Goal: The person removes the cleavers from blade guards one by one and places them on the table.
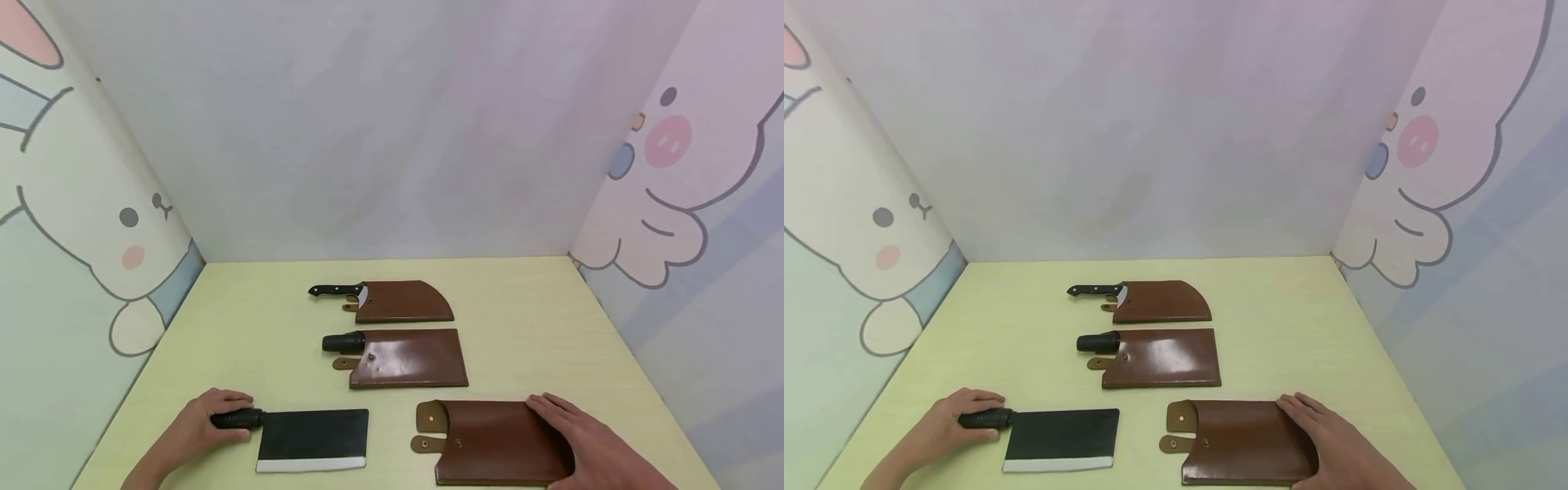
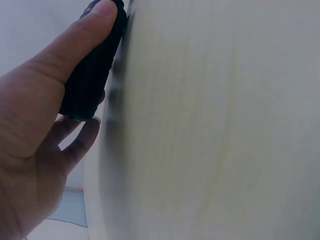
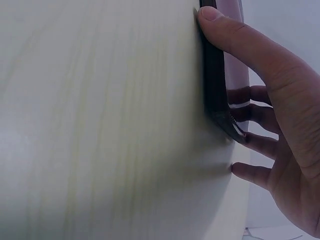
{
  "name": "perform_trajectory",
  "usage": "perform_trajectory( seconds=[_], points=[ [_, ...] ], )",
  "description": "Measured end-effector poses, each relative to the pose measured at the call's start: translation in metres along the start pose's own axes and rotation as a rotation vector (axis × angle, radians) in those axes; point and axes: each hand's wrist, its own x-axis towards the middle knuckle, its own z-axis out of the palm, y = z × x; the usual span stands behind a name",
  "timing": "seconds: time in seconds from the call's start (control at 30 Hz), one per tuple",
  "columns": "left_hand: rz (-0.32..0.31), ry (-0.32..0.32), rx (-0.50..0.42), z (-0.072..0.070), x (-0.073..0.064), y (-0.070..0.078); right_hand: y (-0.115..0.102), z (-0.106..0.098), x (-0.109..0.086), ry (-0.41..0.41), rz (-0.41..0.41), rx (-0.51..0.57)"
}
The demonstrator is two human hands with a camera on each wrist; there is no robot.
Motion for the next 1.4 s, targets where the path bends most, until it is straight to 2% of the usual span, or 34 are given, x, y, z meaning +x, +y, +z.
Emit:
perform_trajectory(
  seconds=[0.13,0.3,0.37,0.43,0.53,0.6,0.77,0.93,1.07,1.27,1.4],
  points=[
    [-0.016,-0.021,0.001,-0.002,0.002,0.002,-0.001,-0.005,0.000,-0.007,-0.001,0.019],
    [-0.121,-0.077,-0.040,-0.007,0.005,0.005,0.001,-0.012,0.001,0.074,-0.042,0.024],
    [-0.175,-0.071,-0.050,-0.010,0.008,0.010,0.002,-0.014,0.005,0.120,-0.055,0.005],
    [-0.227,-0.039,-0.046,-0.013,0.014,0.018,0.003,-0.017,0.010,0.146,-0.048,-0.007],
    [-0.270,0.014,-0.013,-0.016,0.028,0.035,0.003,-0.025,0.020,0.166,-0.040,-0.015],
    [-0.274,0.051,-0.009,-0.016,0.037,0.045,0.001,-0.032,0.026,0.169,-0.035,-0.020],
    [-0.220,0.118,-0.005,-0.013,0.060,0.069,-0.003,-0.045,0.041,0.207,-0.064,-0.011],
    [-0.221,0.139,-0.002,-0.003,0.081,0.089,-0.011,-0.049,0.058,0.225,-0.082,-0.004],
    [-0.216,0.130,-0.015,0.006,0.099,0.098,-0.017,-0.050,0.071,0.227,-0.066,0.002],
    [-0.207,0.157,-0.049,0.019,0.121,0.107,-0.028,-0.046,0.096,0.210,-0.058,0.030],
    [-0.219,0.129,-0.084,0.027,0.134,0.110,-0.037,-0.044,0.114,0.197,-0.073,0.035]
  ],
)
